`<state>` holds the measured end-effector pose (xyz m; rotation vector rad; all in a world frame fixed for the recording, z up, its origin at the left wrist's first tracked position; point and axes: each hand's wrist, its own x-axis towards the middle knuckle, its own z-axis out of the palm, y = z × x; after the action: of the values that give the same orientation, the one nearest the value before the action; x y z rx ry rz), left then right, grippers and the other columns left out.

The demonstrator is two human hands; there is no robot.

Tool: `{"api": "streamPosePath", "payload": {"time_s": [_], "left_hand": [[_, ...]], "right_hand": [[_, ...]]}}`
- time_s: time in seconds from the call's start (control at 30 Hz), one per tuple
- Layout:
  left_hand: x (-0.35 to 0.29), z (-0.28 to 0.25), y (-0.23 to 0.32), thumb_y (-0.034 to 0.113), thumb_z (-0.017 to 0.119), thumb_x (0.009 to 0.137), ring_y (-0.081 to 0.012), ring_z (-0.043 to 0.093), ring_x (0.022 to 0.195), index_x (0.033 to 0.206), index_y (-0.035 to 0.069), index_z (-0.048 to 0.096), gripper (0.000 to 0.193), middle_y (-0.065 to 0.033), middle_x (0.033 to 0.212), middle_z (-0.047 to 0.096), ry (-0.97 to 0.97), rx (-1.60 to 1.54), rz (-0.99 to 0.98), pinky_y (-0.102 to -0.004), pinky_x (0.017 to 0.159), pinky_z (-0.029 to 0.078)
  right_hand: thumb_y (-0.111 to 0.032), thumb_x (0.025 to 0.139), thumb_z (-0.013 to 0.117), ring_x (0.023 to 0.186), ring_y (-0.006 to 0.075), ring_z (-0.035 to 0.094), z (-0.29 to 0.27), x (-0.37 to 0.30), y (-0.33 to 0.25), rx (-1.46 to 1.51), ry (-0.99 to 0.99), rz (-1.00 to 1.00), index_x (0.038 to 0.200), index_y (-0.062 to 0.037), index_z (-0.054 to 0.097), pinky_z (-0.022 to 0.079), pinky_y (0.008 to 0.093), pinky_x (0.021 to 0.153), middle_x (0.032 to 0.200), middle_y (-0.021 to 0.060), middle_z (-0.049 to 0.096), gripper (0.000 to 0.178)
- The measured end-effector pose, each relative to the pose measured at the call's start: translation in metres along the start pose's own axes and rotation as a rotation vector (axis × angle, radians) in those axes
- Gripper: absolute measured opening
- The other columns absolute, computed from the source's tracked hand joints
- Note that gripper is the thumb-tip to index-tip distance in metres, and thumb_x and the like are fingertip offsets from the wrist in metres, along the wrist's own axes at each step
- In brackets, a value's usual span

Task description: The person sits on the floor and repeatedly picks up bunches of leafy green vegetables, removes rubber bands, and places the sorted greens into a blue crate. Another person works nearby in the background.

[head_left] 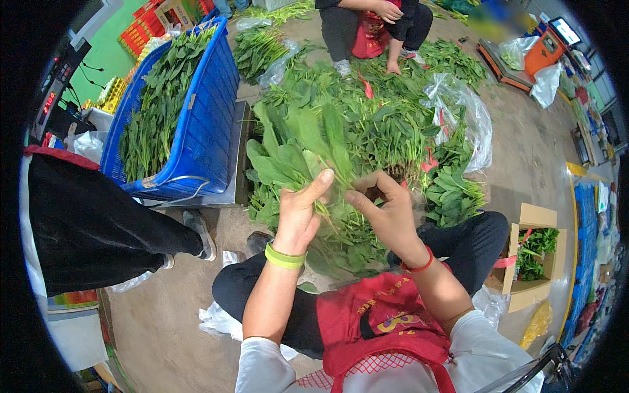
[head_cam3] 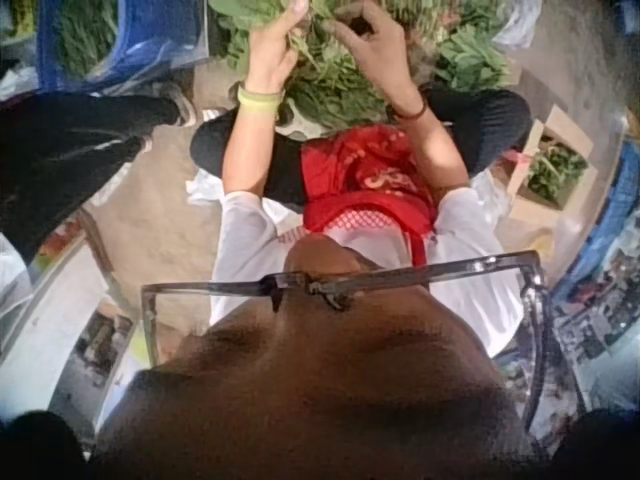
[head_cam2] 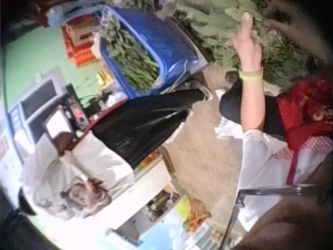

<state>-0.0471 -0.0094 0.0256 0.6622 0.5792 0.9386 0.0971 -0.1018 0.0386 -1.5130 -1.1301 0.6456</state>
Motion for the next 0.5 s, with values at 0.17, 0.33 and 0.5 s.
{"api": "streamPosePath", "payload": {"time_s": [0.17,0.33,0.5], "left_hand": [[-0.001,-0.008,-0.003,0.004,0.071,0.091,-0.0117,0.063,0.094,0.133,0.004,0.058,0.044,-0.0073,0.119,0.067,-0.016,-0.013,0.009,-0.0209,0.065,0.046],[-0.004,-0.015,-0.007,0.004,0.068,0.092,-0.0127,0.063,0.102,0.14,0.003,0.053,0.05,-0.0097,0.128,0.065,0.01,0.022,-0.002,-0.021,0.068,0.046],[-0.011,-0.017,-0.005,-0.004,0.071,0.087,-0.0118,0.062,0.088,0.128,0.004,0.059,0.043,-0.0043,0.112,0.067,0.031,-0.07,-0.035,-0.0246,0.063,0.046]], "right_hand": [[-0.006,0.084,0.08,0.069,0.0095,0.057,0.012,-0.005,-0.006,-0.07,0.092,-0.12,0.092,-0.0011,0.065,0.047,0.025,0.064,0.079,0.0026,0.063,0.018],[-0.004,0.082,0.081,0.068,0.0127,0.058,0.016,-0.005,-0.008,-0.146,0.158,-0.212,0.091,0.0005,0.064,0.047,0.0272,0.063,0.08,0.0062,0.062,0.02],[-0.001,0.081,0.081,0.067,0.0161,0.059,0.018,-0.003,-0.007,-0.215,0.212,-0.326,0.09,0.001,0.064,0.048,0.0293,0.062,0.08,0.0081,0.062,0.02]]}}
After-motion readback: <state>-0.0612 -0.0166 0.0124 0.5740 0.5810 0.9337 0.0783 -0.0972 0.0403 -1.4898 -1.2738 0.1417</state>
